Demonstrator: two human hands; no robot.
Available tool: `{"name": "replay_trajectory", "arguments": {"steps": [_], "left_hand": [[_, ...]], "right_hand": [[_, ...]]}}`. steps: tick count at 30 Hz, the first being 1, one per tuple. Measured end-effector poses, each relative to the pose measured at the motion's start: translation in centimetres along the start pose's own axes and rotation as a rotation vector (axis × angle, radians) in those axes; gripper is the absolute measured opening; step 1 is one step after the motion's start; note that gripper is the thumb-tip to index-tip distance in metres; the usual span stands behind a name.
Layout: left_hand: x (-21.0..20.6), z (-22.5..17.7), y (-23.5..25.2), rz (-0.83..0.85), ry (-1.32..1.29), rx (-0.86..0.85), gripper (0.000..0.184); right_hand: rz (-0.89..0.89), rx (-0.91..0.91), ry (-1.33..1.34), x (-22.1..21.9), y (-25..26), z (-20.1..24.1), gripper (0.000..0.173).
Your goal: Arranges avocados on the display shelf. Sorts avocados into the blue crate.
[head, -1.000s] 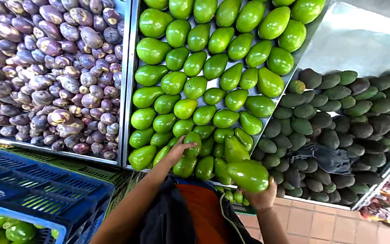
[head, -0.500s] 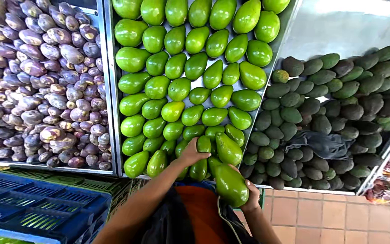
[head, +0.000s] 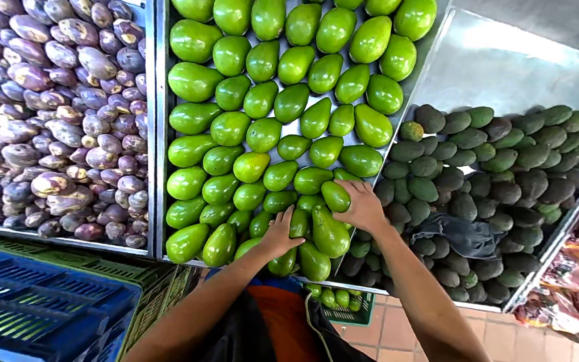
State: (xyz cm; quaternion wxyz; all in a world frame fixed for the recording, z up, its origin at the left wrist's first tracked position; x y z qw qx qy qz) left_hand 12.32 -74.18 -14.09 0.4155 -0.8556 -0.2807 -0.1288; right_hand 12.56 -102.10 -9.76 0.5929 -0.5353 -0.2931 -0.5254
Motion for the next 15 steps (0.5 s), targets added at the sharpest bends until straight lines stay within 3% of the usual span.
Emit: {"name": "replay_trajectory", "arguments": {"steps": [4, 7, 9, 11, 13, 15], "left_hand": [[-0.8, 0.4, -1.1, -0.091, -0.037, 0.057, 0.100], [-0.6, 0.6, -1.2, -0.057, -0.068, 0.052, 0.106], [0.2, 1.2, -1.1, -0.025, -0.157, 0.025, 0.113], [1.5, 2.4, -1.8, -0.055, -0.306, -0.047, 0.110], [3.0, 4.3, -3.5, -0.131, -0.463, -0.139, 0.094], [4.7, 6.5, -6.5, -0.184, -0.601, -0.187, 0.077]], "right_hand": [[-0.091, 0.027, 0.079, -2.3, -1.3, -0.2, 0.098], [-0.145, -0.002, 0.130, -2.7, -2.6, -0.8, 0.101], [-0.176, -0.021, 0.015, -1.7, -3.1, 1.2, 0.102], [-0.219, 0.040, -0.039, -1.0, -4.0, 5.5, 0.091], [-0.077, 0.204, -0.075, -2.1, -4.8, 10.1, 0.076], [0.178, 0.331, -0.189, -4.6, -4.9, 13.4, 0.079]]}}
Point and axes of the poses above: each hand's wrist, its own y-axis towards the middle knuckle, its own x-axis out of the back of the hand, z = x × y, the point moved 1 cm from there along y, towards the middle knuckle, and after that the axes turned 4 degrees about -x, right-handed, at the moved point
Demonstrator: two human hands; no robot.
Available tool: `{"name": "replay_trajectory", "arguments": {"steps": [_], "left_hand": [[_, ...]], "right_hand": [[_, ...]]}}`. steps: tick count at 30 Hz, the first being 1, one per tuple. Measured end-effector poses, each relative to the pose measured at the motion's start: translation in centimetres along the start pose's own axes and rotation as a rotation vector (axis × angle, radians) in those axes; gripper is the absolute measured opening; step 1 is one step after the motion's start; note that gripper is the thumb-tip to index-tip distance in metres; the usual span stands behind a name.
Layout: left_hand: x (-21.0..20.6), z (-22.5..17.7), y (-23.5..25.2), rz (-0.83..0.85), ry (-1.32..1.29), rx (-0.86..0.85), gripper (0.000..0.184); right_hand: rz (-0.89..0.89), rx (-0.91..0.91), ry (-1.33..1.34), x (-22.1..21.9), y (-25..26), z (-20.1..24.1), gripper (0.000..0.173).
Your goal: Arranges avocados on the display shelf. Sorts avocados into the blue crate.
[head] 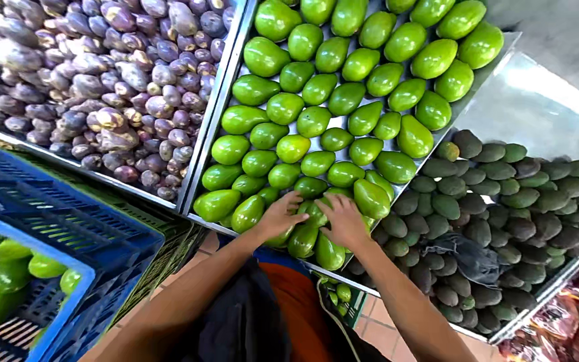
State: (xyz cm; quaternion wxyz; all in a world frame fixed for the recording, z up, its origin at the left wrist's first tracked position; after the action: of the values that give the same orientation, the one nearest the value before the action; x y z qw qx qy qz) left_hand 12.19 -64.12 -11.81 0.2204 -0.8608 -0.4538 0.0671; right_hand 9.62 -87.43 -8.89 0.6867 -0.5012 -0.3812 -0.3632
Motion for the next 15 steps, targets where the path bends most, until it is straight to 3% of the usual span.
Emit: {"name": "replay_trajectory", "arguments": {"steps": [3, 6, 11, 15], "left_hand": [[5.0, 0.5, -6.0, -0.097, -0.072, -0.028, 0.061], [9.4, 2.4, -13.5, -0.282, -0.079, -0.049, 0.046], [13.7, 5.0, -25.6, -0.749, -0.092, -0.065, 0.034], [14.9, 7.0, -33.4, -1.118, -0.058, -0.183, 0.029]], "right_hand": [[0.172, 0.070, -0.171, -1.6, 2.1, 1.7, 0.094], [0.185, 0.089, -0.239, -1.8, 3.5, 1.8, 0.088], [0.285, 0.003, -0.284, -1.3, 4.8, 1.7, 0.090], [0.342, -0.019, -0.329, -1.1, 4.7, 1.7, 0.098]]}}
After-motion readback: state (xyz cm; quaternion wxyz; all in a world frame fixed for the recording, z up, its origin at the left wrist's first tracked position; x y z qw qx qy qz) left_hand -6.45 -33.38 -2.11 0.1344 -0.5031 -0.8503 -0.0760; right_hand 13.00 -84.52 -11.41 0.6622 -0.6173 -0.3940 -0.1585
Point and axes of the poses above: each hand's wrist, its own y-axis towards the middle knuckle, its own x-axis out of the back of the hand, z = x × y, the point moved 1 cm from there along y, towards the middle knuckle, and after that the axes turned 4 degrees about -x, right-handed, at the moved point
